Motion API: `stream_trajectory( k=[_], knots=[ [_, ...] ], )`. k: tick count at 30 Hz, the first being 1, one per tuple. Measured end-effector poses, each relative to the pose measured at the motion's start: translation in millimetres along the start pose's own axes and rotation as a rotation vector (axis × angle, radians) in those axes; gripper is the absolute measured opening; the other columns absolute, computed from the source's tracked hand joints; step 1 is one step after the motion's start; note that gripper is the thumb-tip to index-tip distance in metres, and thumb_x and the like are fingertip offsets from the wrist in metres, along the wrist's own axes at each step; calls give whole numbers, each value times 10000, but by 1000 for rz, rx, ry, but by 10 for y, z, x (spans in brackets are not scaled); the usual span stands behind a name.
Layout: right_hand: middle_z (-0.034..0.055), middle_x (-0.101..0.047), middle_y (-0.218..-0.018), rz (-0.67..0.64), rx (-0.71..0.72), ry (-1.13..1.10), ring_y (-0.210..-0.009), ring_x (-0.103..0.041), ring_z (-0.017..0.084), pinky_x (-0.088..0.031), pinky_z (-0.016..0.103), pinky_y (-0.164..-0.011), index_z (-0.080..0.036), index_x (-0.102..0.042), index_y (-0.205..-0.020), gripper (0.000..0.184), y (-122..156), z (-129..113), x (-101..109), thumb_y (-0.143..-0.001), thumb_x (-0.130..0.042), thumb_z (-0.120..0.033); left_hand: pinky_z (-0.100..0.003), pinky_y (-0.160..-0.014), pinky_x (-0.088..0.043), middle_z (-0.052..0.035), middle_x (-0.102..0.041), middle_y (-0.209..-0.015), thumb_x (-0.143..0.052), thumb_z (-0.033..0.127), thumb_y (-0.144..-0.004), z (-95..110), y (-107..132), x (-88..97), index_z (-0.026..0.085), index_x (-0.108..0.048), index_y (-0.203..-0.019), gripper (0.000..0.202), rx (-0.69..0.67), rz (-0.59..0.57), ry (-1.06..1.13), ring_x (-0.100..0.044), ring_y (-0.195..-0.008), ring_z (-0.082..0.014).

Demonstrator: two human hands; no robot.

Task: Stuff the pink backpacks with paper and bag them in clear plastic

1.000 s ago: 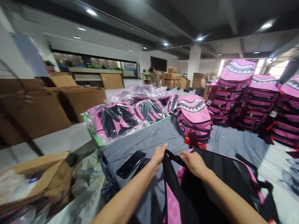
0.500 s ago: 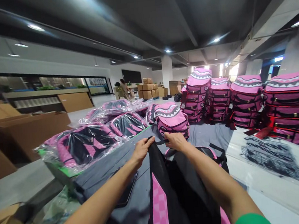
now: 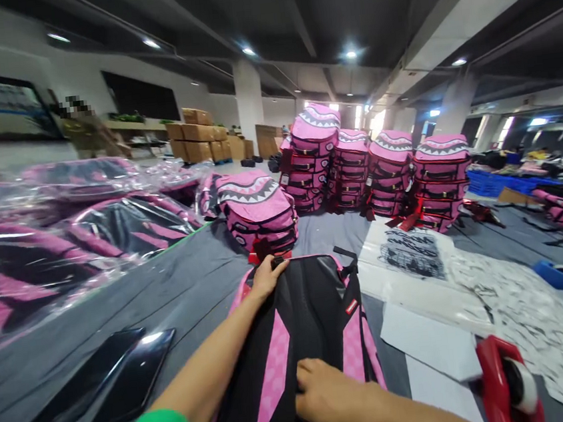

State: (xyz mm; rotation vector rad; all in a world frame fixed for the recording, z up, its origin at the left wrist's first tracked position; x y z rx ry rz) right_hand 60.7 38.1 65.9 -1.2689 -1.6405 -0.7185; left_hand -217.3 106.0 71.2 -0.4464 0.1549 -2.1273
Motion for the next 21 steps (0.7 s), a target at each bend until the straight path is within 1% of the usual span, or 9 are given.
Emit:
stream_trajectory(
  k=[3, 6, 7, 9, 11, 13, 16, 18, 21],
  knots=[
    [78, -696, -1006, 172, -210, -145, -931, -653, 209, -511, 309, -850, -198, -707, -963, 264, 315, 453, 420, -905, -594, -429, -414, -863, -487, -63, -629, -889, -698, 295, -811, -58, 49, -60, 196, -571, -880, 176, -66, 25, -177, -635, -934, -290],
    [51, -679, -821, 598, -744, -100, -756, -646, 183, -503, 288, -728, -195, -664, -992, 220, 590, 1307, 1047, -927, -518, -346, -530, -1080, -369, -165, -547, -1312, -667, 164, -823, 88, 110, -88, 173, -589, -1140, 326, -186, 27, -305, -488, -1281, -357],
    [48, -663, -763, 675, -905, -65, -717, -640, 188, -500, 293, -704, -184, -652, -989, 213, 633, 1565, 1195, -922, -510, -328, -551, -1128, -312, -170, -499, -1393, -665, 136, -821, 163, 141, -143, 177, -581, -1198, 389, -233, 6, -335, -416, -1354, -363],
    [33, -606, -617, 708, -1060, -57, -591, -610, 192, -487, 296, -617, -160, -639, -893, 209, 553, 1961, 1373, -907, -510, -322, -552, -1156, -286, -155, -523, -1394, -676, 118, -819, 304, 214, -360, 186, -599, -1211, 405, -321, -93, -367, -399, -1372, -353],
    [14, -552, -530, 693, -1078, -73, -518, -578, 190, -466, 288, -558, -166, -605, -754, 226, 364, 2180, 1457, -883, -523, -333, -507, -1112, -375, -128, -613, -1293, -687, 135, -824, 401, 287, -687, 194, -631, -1175, 361, -389, -240, -363, -499, -1280, -319],
    [19, -575, -579, 734, -1055, -51, -592, -607, 196, -473, 284, -594, -183, -570, -714, 226, 206, 2214, 1518, -867, -519, -341, -438, -1052, -452, -96, -657, -1236, -691, 136, -812, 444, 337, -1030, 209, -639, -1183, 381, -432, -375, -331, -564, -1197, -275],
    [23, -639, -767, 830, -965, 18, -790, -639, 197, -477, 273, -715, -203, -572, -840, 186, 108, 2018, 1552, -859, -515, -379, -365, -994, -492, -67, -683, -1171, -640, 131, -812, 430, 370, -1397, 213, -665, -1150, 349, -460, -493, -261, -603, -1127, -232],
    [4, -627, -754, 861, -862, 60, -747, -629, 188, -459, 260, -689, -217, -561, -887, 209, 114, 1811, 1487, -839, -537, -419, -347, -956, -503, -58, -699, -1052, -574, 142, -838, 394, 413, -1496, 196, -705, -1017, 229, -472, -525, -211, -629, -1030, -215],
    [-21, -556, -616, 889, -683, 128, -553, -571, 166, -406, 250, -566, -223, -543, -847, 199, 171, 1488, 1278, -815, -541, -420, -349, -976, -484, -63, -702, -1016, -541, 134, -833, 351, 553, -1473, 192, -730, -881, 203, -515, -536, -132, -627, -1015, -211]
  ],
)
Point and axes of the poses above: each hand's wrist, its own y-axis away from the middle knuckle, its own x-axis out of the back of the hand, z = x × y, the point moved 6 cm from there along -y, towards the middle knuckle
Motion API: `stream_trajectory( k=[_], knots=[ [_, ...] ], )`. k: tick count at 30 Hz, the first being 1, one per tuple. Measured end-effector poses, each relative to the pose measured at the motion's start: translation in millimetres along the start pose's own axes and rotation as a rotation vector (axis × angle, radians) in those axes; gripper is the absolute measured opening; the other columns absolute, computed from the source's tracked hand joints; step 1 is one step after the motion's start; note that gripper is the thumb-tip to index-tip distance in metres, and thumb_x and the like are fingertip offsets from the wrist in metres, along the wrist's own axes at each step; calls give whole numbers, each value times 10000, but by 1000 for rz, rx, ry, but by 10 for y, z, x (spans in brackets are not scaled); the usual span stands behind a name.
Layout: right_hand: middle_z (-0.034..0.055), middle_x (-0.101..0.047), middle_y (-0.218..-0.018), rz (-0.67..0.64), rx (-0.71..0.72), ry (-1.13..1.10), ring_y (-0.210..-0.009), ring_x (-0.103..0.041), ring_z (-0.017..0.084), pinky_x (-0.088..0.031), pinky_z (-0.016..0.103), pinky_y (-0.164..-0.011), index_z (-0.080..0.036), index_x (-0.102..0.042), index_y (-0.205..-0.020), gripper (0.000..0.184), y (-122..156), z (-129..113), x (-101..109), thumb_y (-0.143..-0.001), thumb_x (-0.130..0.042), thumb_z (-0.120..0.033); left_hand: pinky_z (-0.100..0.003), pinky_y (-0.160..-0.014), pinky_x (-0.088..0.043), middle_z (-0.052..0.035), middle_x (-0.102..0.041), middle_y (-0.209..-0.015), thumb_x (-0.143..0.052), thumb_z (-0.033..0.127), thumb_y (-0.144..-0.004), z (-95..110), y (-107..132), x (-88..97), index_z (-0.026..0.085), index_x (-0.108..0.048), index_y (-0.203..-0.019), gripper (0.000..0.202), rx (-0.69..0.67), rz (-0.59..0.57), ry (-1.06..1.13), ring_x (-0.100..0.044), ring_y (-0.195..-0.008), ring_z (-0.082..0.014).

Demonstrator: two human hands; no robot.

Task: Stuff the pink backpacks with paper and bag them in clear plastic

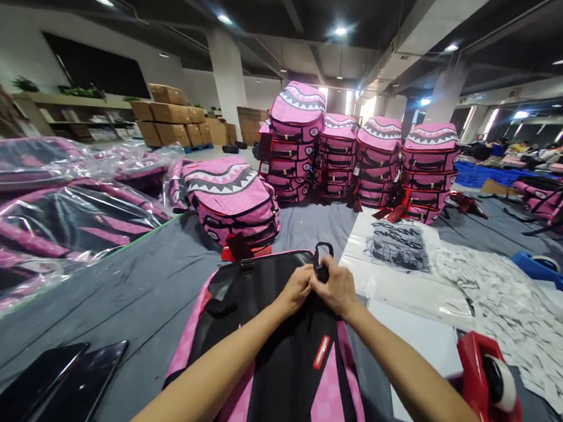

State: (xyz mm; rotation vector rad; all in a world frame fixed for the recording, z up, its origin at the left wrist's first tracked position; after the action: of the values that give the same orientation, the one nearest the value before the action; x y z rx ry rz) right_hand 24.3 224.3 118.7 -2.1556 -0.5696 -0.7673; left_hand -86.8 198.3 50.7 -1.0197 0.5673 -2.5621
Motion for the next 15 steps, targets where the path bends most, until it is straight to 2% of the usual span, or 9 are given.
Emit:
stream_trajectory(
  k=[4, 9, 11, 13, 15],
  knots=[
    [-2, -599, -632, 140, 188, -75, -501, -580, 153, -427, 241, -519, -226, -559, -867, 143, 365, -265, 89, -815, -540, -357, -368, -981, -483, -88, -703, -1097, -570, 114, -795, 50, 154, -1, 197, -760, -904, 234, -56, 43, 59, -617, -1082, -238],
    [-17, -600, -637, 288, 302, -105, -449, -522, 123, -460, 238, -495, -237, -558, -880, 100, 588, -630, 401, -820, -596, -308, -383, -955, -498, -76, -725, -1008, -597, 121, -803, 51, 42, 44, 213, -772, -928, 234, -48, 69, 84, -654, -1006, -240],
    [-34, -562, -601, 336, 270, -117, -437, -493, 113, -446, 230, -475, -238, -540, -832, 104, 621, -656, 547, -811, -615, -307, -356, -929, -508, -60, -729, -958, -624, 113, -792, 87, 21, 88, 213, -766, -875, 192, -35, 69, 87, -672, -956, -225],
    [-52, -523, -570, 373, 175, -182, -429, -470, 106, -417, 217, -443, -234, -523, -807, 142, 592, -577, 689, -807, -630, -328, -346, -895, -519, -56, -720, -912, -632, 133, -809, 172, 59, 169, 203, -749, -866, 148, -8, 97, 79, -677, -904, -218],
    [-55, -520, -571, 336, 78, -268, -446, -472, 105, -401, 210, -439, -220, -539, -816, 173, 486, -473, 790, -815, -637, -362, -383, -937, -504, -79, -702, -1015, -663, 222, -837, 313, 133, 316, 194, -719, -999, 173, 33, 191, 55, -656, -987, -247]
  ],
)
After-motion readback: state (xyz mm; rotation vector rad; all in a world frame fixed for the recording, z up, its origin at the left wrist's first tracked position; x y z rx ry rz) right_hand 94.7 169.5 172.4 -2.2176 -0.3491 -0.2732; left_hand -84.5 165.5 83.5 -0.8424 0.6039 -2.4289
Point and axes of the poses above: each hand's wrist, its own y-axis away from the middle knuckle, its own x-axis out of the back of the hand, z = x × y, the point moved 6 cm from there along -y, towards the middle knuckle
